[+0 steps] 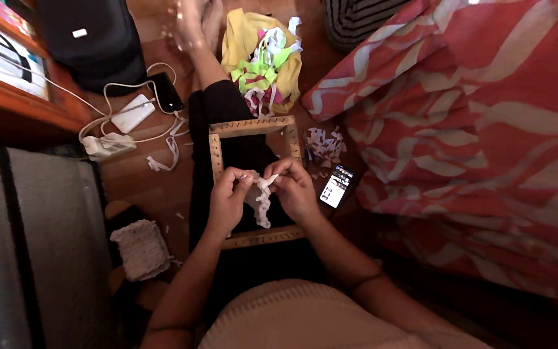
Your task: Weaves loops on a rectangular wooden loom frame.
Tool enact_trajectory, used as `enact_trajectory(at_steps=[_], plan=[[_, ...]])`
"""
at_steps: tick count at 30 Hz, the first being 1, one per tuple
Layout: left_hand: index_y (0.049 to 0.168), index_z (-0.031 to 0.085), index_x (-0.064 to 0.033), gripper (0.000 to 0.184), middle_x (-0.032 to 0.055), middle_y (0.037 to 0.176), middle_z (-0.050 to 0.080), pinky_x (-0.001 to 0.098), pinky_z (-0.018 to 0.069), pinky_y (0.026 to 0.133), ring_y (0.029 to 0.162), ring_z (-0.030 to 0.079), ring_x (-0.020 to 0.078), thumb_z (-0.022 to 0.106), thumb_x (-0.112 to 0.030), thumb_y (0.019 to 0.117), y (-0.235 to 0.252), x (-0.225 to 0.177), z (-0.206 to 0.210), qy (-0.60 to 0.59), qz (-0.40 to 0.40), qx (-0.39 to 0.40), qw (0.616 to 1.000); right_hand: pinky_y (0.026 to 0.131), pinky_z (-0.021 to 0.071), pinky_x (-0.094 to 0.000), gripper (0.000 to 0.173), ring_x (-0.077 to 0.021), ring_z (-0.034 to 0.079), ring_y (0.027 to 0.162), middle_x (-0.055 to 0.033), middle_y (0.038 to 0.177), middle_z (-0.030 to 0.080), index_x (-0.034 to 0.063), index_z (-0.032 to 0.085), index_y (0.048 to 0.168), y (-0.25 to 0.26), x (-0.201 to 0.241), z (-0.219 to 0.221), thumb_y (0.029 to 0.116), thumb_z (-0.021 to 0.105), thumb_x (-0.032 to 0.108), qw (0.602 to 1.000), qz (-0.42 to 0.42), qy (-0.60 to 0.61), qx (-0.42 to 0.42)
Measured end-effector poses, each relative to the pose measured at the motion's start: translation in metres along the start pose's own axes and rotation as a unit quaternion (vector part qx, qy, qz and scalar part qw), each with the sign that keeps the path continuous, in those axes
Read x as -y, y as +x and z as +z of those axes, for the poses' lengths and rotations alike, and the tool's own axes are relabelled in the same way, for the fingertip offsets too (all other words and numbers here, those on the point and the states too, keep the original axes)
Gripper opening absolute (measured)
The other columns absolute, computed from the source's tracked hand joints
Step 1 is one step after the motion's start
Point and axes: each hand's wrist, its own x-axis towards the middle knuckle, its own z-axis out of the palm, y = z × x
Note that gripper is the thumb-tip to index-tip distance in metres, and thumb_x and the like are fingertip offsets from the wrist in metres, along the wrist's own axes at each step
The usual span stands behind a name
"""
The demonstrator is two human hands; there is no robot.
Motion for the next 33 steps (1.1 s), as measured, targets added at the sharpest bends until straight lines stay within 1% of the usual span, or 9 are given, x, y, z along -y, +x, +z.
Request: enact_trajectory(at_steps=[4, 7, 10, 12, 14, 16, 21, 24, 33], plan=[[0.099, 0.06, -0.0005, 0.012, 0.0065, 0.112, 0.064, 0.0265, 0.0512, 0.097, 0.11, 0.061, 0.0073, 0.052, -0.008, 0.1028, 0.002, 0.008, 0.001, -0.01, 0.092, 0.022, 0.996, 0.066, 0.0524, -0.0172, 0.018, 0.0003, 0.06, 0.073, 0.0057, 0.096, 0.067, 0.0146, 0.067, 0.103, -0.001, 0.002, -0.002, 0.0975, 0.055, 0.002, 0.999, 0.021, -0.042, 0.001], [0.102, 0.059, 0.0004, 0.01, 0.0048, 0.11, 0.066, 0.0245, 0.0525, 0.096, 0.107, 0.063, 0.0039, 0.052, -0.007, 0.1035, 0.0, 0.007, 0.004, -0.018, 0.083, 0.016, 0.996, 0.075, 0.0555, -0.0176, 0.02, -0.0016, 0.062, 0.086, -0.002, 0.105, 0.066, 0.0011, 0.071, 0.107, -0.002, 0.006, -0.004, 0.0943, 0.056, -0.005, 0.983, -0.018, -0.179, 0.025], [0.102, 0.059, 0.0, 0.009, 0.0037, 0.106, 0.066, 0.0228, 0.0536, 0.092, 0.102, 0.064, 0.0026, 0.053, -0.006, 0.1027, -0.001, 0.007, 0.004, -0.02, 0.077, 0.009, 0.997, 0.081, 0.0554, -0.0177, 0.013, -0.0032, 0.063, 0.092, -0.0057, 0.105, 0.067, -0.0021, 0.072, 0.102, -0.004, 0.002, -0.006, 0.0916, 0.064, -0.004, 0.971, -0.053, -0.232, 0.023], [0.101, 0.06, 0.0003, 0.01, 0.0043, 0.107, 0.066, 0.0236, 0.0532, 0.093, 0.104, 0.063, 0.0034, 0.054, -0.008, 0.1027, -0.002, 0.007, 0.002, -0.012, 0.088, 0.002, 0.996, 0.081, 0.0566, -0.0189, 0.01, -0.0015, 0.065, 0.089, -0.0017, 0.1, 0.068, -0.0007, 0.07, 0.101, -0.005, 0.0, -0.005, 0.094, 0.063, -0.002, 0.978, -0.044, -0.204, -0.01], [0.102, 0.061, 0.0009, 0.011, 0.0046, 0.105, 0.064, 0.0222, 0.0512, 0.092, 0.102, 0.061, 0.003, 0.055, -0.009, 0.1026, -0.003, 0.007, 0.0, 0.005, 0.082, -0.004, 0.997, 0.075, 0.0571, -0.0205, 0.01, -0.0006, 0.064, 0.08, 0.0057, 0.095, 0.068, 0.0105, 0.065, 0.106, -0.005, -0.001, -0.003, 0.1017, 0.056, 0.008, 0.992, 0.0, -0.121, -0.048], [0.102, 0.062, 0.001, 0.011, 0.0047, 0.105, 0.064, 0.0211, 0.0517, 0.089, 0.1, 0.061, 0.0022, 0.056, -0.008, 0.102, -0.003, 0.008, -0.002, 0.014, 0.077, -0.005, 0.997, 0.075, 0.0578, -0.0225, 0.012, -0.0021, 0.066, 0.08, 0.0088, 0.095, 0.07, 0.0191, 0.067, 0.105, -0.001, -0.005, -0.004, 0.1031, 0.056, 0.015, 0.997, 0.017, -0.023, -0.075], [0.099, 0.064, 0.001, 0.009, 0.0032, 0.101, 0.065, 0.0183, 0.0517, 0.088, 0.096, 0.061, 0.0002, 0.059, -0.007, 0.0998, -0.003, 0.009, -0.001, 0.016, 0.086, -0.012, 0.996, 0.083, 0.0584, -0.0242, 0.023, -0.0045, 0.068, 0.094, 0.0071, 0.108, 0.072, 0.0198, 0.073, 0.102, -0.002, 0.001, -0.005, 0.1053, 0.055, 0.033, 0.999, -0.001, -0.014, -0.047], [0.1, 0.067, 0.0014, 0.009, 0.0027, 0.097, 0.066, 0.0166, 0.0507, 0.086, 0.093, 0.061, -0.0004, 0.062, -0.007, 0.0984, -0.001, 0.005, -0.001, 0.027, 0.068, -0.028, 0.997, 0.088, 0.0575, -0.0262, 0.03, -0.0043, 0.068, 0.096, 0.0094, 0.102, 0.072, 0.0218, 0.072, 0.099, -0.006, 0.002, -0.005, 0.1055, 0.051, 0.042, 0.997, -0.035, -0.06, -0.017], [0.097, 0.063, 0.001, 0.012, 0.0013, 0.091, 0.064, 0.0148, 0.0494, 0.073, 0.078, 0.058, -0.0029, 0.061, -0.01, 0.1008, -0.005, -0.001, -0.001, 0.058, -0.032, -0.051, 0.996, 0.072, 0.0569, -0.0172, 0.029, 0.0019, 0.065, 0.079, 0.0132, 0.086, 0.067, 0.0226, 0.071, 0.089, -0.013, 0.003, -0.001, 0.1033, 0.056, 0.042, 0.989, -0.123, -0.072, -0.028]])
